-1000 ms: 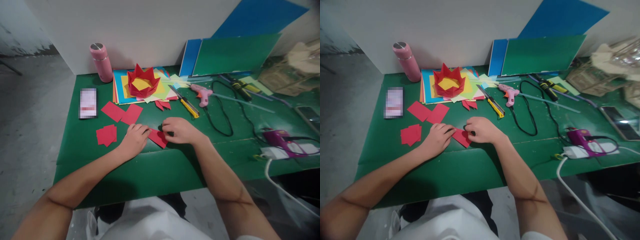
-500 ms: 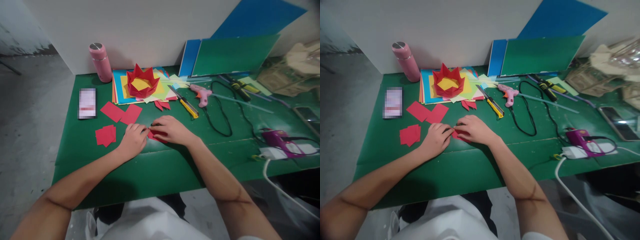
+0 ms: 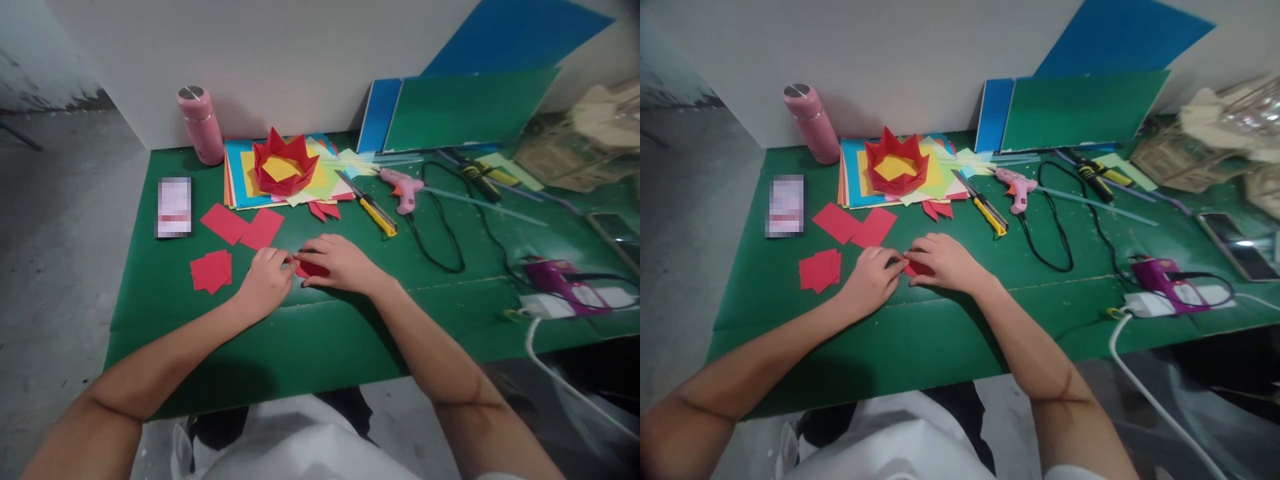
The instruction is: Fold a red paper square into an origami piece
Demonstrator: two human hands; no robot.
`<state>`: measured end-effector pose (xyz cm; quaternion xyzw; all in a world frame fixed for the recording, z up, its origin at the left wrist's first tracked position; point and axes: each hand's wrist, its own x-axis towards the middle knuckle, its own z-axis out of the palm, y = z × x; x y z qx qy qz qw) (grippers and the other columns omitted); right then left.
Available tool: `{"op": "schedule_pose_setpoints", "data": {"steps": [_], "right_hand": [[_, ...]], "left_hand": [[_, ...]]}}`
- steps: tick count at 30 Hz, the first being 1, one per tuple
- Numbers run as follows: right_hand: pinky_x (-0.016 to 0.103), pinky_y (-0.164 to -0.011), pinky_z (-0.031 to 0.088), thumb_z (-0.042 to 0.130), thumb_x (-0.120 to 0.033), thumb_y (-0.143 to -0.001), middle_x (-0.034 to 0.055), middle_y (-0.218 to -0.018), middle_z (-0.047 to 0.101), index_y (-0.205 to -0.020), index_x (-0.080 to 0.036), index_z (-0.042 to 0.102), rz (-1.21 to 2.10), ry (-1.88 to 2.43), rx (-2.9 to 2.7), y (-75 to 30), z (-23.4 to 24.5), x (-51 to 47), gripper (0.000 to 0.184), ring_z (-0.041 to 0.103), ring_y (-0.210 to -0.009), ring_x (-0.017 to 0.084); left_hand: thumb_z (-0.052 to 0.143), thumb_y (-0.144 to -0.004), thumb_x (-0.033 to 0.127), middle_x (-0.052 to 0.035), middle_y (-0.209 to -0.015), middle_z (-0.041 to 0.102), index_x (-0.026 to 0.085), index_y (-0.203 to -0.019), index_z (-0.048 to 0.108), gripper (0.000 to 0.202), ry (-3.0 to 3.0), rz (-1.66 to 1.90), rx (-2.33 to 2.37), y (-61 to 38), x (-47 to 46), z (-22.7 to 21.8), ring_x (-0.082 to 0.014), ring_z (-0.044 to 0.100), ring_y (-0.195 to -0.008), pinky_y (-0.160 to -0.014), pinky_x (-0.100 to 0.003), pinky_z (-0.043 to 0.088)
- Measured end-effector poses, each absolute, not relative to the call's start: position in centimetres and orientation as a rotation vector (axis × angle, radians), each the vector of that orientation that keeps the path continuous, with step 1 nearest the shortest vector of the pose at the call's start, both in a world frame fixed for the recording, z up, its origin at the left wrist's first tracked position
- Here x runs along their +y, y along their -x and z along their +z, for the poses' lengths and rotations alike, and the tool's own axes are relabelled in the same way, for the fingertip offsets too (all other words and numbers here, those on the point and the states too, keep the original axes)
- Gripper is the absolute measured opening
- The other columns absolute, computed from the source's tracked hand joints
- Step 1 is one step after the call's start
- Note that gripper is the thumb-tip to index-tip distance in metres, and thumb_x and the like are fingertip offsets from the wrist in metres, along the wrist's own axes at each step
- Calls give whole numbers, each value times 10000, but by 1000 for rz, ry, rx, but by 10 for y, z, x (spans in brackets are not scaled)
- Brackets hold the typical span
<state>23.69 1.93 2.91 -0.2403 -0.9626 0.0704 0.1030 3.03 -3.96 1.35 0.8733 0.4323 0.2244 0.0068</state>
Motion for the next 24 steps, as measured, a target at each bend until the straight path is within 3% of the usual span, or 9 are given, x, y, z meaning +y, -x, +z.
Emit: {"op": "schedule_pose_setpoints", "data": {"steps": [7, 15, 24], "right_hand": [[311, -713, 419, 479, -400, -953, 95, -1049, 640, -1138, -217, 648, 200, 684, -2812, -237, 25, 23, 311, 554, -871, 196], [346, -793, 441, 425, -297, -978, 111, -1072, 648, -1066, -191, 673, 266, 607, -2827, -240, 33, 27, 284, 573, -963, 216], [378, -843, 449, 522, -432, -921, 116, -1114, 630, -1128, -176, 636, 336, 716, -2834, -235, 31, 25, 349, 560, -991, 243]], "left_hand": [[470, -891, 140, -102, -908, 660, 119, -1010, 676, 239, -2722, 691, 1342, -28, -38, 15, -227, 536, -832, -766, -371, 427], [441, -853, 109, -36, -848, 721, 187, -908, 685, 262, -2594, 724, 1233, -16, -28, 20, -202, 587, -805, -810, -376, 413], [451, -827, 124, -15, -749, 707, 206, -772, 674, 244, -2428, 792, 1311, -16, -27, 19, -185, 592, -747, -802, -369, 417]]}}
